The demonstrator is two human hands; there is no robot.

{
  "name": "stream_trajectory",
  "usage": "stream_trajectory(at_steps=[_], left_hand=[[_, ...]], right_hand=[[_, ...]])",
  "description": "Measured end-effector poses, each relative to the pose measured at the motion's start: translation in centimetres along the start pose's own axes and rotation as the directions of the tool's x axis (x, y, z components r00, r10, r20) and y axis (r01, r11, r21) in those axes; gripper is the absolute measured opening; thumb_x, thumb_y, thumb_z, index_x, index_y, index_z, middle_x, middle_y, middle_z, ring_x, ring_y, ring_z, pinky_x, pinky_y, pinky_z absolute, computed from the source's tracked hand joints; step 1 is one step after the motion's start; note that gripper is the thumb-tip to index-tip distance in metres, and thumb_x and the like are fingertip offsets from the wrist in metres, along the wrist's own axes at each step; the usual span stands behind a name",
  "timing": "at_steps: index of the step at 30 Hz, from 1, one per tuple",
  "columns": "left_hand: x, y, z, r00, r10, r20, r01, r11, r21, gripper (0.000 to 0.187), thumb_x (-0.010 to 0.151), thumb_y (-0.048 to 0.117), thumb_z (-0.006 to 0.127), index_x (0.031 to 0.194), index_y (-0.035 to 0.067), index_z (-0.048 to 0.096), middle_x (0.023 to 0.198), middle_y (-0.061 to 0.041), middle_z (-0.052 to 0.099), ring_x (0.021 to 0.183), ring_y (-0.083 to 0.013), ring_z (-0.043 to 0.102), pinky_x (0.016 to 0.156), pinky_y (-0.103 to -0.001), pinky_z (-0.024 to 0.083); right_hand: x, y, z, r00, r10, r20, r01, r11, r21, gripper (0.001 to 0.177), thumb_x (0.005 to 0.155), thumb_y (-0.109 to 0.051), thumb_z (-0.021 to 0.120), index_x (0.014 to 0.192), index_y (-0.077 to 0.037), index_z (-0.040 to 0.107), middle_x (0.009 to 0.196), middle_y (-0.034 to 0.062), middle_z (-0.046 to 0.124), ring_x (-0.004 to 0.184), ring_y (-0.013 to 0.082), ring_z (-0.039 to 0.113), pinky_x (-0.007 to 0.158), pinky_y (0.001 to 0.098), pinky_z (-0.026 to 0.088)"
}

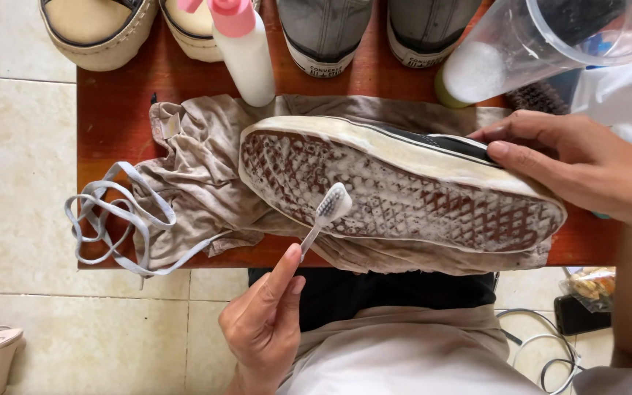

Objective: The person cleans the sole and upper of a shoe using a toothbrush and a cleaning solution, then wipes the surfaces with a cloth.

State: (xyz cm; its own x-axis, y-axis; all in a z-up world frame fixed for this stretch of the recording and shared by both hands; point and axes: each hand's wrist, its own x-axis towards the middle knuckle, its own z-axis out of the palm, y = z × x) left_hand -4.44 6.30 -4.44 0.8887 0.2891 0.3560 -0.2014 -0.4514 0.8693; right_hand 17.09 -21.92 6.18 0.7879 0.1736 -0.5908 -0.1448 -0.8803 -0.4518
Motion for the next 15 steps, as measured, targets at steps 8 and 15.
stream_trajectory(at_steps=[8, 15], left_hand=[[-0.5, -0.3, -0.2, 1.000, 0.008, 0.022, -0.006, 0.997, -0.078, 0.033, 0.095, 0.001, 0.069, 0.128, 0.000, 0.065, 0.102, -0.004, 0.076, 0.056, -0.0082, 0.032, 0.049, -0.022, 0.033], [-1.4, 0.3, -0.7, 0.997, 0.038, -0.059, -0.043, 0.997, -0.070, 0.026, 0.090, 0.005, 0.072, 0.116, 0.004, 0.072, 0.064, 0.000, 0.048, 0.051, -0.0103, 0.030, 0.047, -0.025, 0.028]], right_hand=[[1.2, -0.2, 0.2, 0.973, 0.079, 0.217, -0.173, 0.872, 0.458, 0.038, 0.102, -0.017, 0.057, 0.121, 0.006, 0.079, 0.098, 0.0193, 0.082, 0.080, 0.0262, 0.067, 0.060, 0.0374, 0.049], [-2.0, 2.0, 0.6, 0.949, -0.308, 0.064, 0.202, 0.752, 0.628, 0.021, 0.082, -0.008, 0.076, 0.093, 0.010, 0.076, 0.079, 0.0155, 0.079, 0.071, 0.0228, 0.074, 0.060, 0.0299, 0.054]])
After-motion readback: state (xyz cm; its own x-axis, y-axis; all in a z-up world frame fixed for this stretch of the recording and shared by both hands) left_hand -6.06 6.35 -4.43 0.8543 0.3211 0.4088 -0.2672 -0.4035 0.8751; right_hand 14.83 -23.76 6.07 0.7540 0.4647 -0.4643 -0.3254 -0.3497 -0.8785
